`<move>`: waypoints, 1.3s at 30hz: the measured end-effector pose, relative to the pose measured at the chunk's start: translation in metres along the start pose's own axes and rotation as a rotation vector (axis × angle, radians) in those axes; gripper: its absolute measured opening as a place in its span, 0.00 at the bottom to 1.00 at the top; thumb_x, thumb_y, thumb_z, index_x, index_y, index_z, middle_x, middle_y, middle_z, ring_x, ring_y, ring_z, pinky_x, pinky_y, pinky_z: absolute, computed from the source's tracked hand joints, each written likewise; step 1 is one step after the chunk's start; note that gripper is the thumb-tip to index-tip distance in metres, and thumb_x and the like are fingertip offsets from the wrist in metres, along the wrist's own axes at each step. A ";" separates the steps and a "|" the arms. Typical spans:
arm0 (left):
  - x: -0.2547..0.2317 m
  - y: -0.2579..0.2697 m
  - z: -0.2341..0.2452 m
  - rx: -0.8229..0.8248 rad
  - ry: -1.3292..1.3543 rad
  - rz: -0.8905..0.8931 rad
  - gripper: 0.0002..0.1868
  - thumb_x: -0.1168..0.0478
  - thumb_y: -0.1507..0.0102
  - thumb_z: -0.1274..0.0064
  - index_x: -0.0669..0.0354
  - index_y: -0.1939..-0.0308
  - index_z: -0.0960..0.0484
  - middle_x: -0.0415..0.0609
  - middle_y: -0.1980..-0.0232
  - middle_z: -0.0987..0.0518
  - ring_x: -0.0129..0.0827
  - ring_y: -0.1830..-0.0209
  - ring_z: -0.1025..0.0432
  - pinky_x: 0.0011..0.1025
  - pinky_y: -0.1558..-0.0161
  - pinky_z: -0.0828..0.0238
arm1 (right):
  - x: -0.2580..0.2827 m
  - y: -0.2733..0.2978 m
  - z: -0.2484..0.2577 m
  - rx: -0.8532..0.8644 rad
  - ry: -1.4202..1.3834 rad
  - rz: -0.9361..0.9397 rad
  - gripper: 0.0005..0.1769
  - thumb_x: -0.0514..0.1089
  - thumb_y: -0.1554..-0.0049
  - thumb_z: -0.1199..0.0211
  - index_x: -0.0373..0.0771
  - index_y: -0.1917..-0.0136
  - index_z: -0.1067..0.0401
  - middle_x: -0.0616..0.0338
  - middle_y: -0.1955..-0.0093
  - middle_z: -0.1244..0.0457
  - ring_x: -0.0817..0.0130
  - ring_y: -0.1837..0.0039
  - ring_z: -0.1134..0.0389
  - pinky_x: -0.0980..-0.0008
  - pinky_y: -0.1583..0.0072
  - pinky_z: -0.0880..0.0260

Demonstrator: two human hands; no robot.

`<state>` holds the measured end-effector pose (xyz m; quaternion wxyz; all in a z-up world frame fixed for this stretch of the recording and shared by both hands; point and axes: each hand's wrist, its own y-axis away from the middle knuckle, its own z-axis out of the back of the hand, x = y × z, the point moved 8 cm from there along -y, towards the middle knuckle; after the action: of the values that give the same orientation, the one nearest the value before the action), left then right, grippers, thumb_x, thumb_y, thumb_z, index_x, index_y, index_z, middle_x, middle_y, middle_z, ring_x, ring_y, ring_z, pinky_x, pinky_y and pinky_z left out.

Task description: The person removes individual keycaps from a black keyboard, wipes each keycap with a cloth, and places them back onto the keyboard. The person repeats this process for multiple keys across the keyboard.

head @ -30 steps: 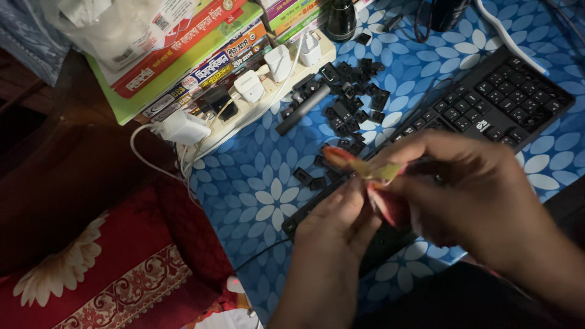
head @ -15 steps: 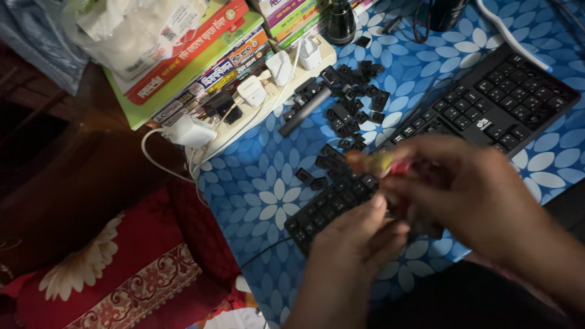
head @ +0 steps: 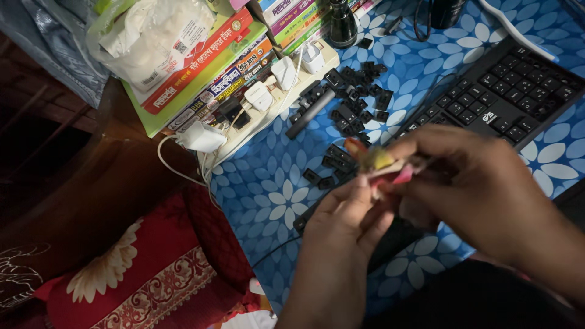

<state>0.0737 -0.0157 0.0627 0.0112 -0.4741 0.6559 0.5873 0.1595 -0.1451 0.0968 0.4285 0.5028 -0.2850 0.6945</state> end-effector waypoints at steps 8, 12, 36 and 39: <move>-0.001 0.007 0.004 0.041 0.004 0.008 0.22 0.45 0.36 0.49 0.57 0.48 0.19 0.42 0.53 0.18 0.25 0.51 0.25 0.26 0.47 0.30 | -0.010 0.006 -0.005 -0.006 -0.139 -0.252 0.12 0.33 0.44 0.34 0.36 0.45 0.23 0.49 0.61 0.32 0.67 0.69 0.30 0.67 0.73 0.27; 0.006 0.001 0.010 0.057 0.154 0.033 0.17 0.52 0.36 0.48 0.54 0.48 0.20 0.41 0.53 0.18 0.27 0.52 0.26 0.28 0.47 0.29 | 0.017 0.005 -0.026 0.145 -0.030 0.152 0.13 0.36 0.43 0.34 0.39 0.43 0.22 0.58 0.51 0.32 0.79 0.64 0.29 0.77 0.69 0.27; -0.013 -0.002 0.013 -0.152 -0.122 -0.198 0.21 0.49 0.33 0.52 0.61 0.46 0.17 0.47 0.59 0.15 0.25 0.63 0.20 0.23 0.58 0.23 | -0.007 0.006 -0.010 -0.028 -0.222 -0.371 0.13 0.38 0.43 0.36 0.33 0.44 0.24 0.48 0.66 0.30 0.66 0.78 0.33 0.66 0.75 0.35; -0.042 0.004 -0.011 0.039 -0.095 -0.566 0.19 0.57 0.33 0.49 0.68 0.46 0.19 0.50 0.56 0.14 0.27 0.59 0.19 0.24 0.56 0.20 | 0.002 0.002 -0.001 -0.070 -0.256 -0.324 0.13 0.38 0.42 0.36 0.32 0.44 0.24 0.46 0.67 0.29 0.67 0.77 0.33 0.68 0.75 0.36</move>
<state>0.0998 0.0010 0.0934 0.2144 -0.6098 0.5073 0.5699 0.1575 -0.1446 0.0988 0.5123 0.6108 -0.2765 0.5366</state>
